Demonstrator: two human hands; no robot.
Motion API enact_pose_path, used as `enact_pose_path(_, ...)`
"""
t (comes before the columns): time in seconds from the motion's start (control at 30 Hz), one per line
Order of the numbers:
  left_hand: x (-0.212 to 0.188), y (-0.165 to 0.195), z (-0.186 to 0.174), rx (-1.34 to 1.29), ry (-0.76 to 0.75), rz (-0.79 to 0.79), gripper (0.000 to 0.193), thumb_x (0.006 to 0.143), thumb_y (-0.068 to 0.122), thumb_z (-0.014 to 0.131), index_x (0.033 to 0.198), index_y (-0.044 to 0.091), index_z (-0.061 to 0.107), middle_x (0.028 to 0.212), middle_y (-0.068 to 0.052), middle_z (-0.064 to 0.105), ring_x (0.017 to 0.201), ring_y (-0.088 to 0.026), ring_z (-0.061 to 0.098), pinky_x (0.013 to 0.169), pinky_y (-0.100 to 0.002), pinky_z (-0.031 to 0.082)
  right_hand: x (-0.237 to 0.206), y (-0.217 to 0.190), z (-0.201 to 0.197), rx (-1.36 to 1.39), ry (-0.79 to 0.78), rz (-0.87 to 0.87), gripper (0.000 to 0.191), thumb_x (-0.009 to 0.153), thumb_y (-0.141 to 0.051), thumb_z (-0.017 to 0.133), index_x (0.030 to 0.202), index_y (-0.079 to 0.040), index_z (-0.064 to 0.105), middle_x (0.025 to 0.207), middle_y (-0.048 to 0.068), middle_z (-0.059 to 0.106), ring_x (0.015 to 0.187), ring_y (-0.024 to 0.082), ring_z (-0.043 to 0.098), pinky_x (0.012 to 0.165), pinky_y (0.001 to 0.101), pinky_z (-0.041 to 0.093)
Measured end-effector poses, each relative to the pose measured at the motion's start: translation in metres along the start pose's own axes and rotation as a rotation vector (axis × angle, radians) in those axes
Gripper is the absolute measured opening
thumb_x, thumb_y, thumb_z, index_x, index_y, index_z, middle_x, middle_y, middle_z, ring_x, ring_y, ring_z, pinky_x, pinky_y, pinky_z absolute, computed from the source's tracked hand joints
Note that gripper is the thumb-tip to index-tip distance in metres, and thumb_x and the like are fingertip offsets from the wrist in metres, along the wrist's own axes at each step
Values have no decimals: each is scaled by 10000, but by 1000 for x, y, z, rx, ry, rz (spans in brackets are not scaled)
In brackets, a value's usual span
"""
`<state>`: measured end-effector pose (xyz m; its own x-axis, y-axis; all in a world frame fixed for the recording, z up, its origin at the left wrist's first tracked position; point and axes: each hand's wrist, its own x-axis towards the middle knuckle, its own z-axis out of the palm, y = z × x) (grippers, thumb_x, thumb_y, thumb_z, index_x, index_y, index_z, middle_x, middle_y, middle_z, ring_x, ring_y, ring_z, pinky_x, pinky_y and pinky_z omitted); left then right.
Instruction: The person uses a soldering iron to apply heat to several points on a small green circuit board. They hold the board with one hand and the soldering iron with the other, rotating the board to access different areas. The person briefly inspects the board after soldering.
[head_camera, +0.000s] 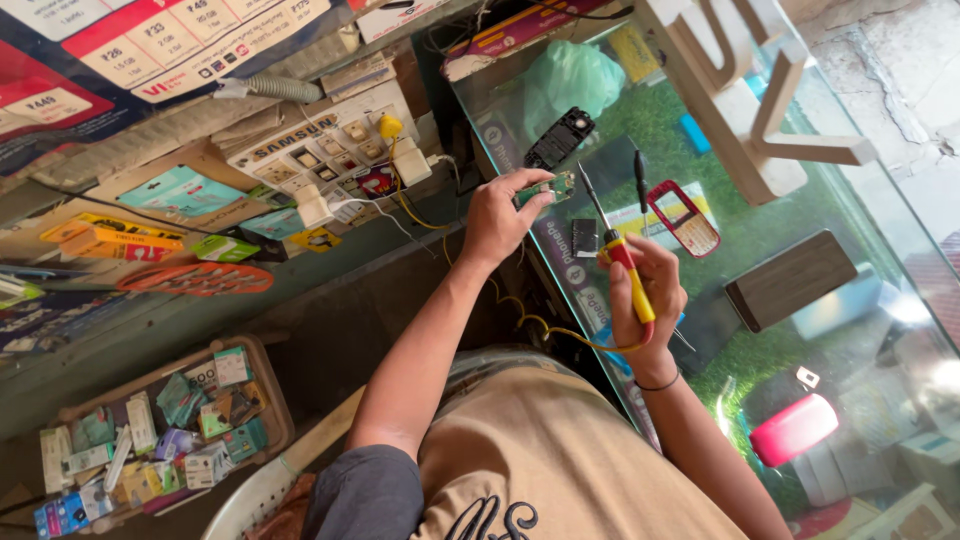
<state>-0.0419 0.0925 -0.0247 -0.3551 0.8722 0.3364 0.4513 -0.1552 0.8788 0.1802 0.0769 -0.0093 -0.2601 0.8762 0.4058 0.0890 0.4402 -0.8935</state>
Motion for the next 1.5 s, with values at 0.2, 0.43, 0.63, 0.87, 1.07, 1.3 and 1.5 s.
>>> enact_pose_path(0.2,-4,-10,6,58,17,11,219,867,134,786,1078,104,736,982,-82,772,942,-284,741,846,-380,563,-8,11,-2,-408,-44,-257,332,844,12,755,1143,-9,613,1004,174,731,888,259,752,794,306,577)
enact_pose_path(0.43,-9,-11,13,89,55,-3,206,867,114,776,1068,100,736,973,-66,765,918,-270,699,839,-379,547,-5,17,-4,-466,-75,-360,356,830,55,764,1133,-18,590,981,157,711,845,296,724,726,335,570)
enact_pose_path(0.63,-11,-10,14,82,65,8,209,868,73,765,1074,92,733,1004,-61,758,924,-268,681,840,-365,546,-4,17,-3,-434,-99,-346,359,821,69,752,1131,-16,593,983,150,717,827,286,713,718,337,567)
enact_pose_path(0.87,-15,-9,20,123,99,88,206,876,46,758,1075,84,722,1032,-60,747,941,-272,679,861,-368,542,-5,16,-3,-439,-91,-335,363,830,82,753,1137,-17,588,977,147,714,827,283,703,712,339,563)
enact_pose_path(1.07,-16,-8,20,147,113,122,225,867,35,762,1082,89,724,1020,-57,740,942,-276,670,872,-373,539,-3,15,-4,-424,-102,-345,364,828,84,745,1142,-2,581,989,158,717,825,287,701,717,341,565)
enact_pose_path(1.3,-18,-8,21,174,118,148,230,868,28,762,1085,93,722,1009,-54,734,939,-277,667,874,-380,530,-4,15,-3,-423,-87,-355,350,837,76,751,1135,-1,584,972,157,717,816,278,707,703,334,566)
enact_pose_path(1.5,-20,-8,22,191,124,168,237,862,26,764,1084,96,720,992,-57,728,933,-279,658,868,-385,523,-8,17,-6,-395,-66,-309,312,823,61,753,1093,8,606,939,169,716,790,276,714,697,329,564)
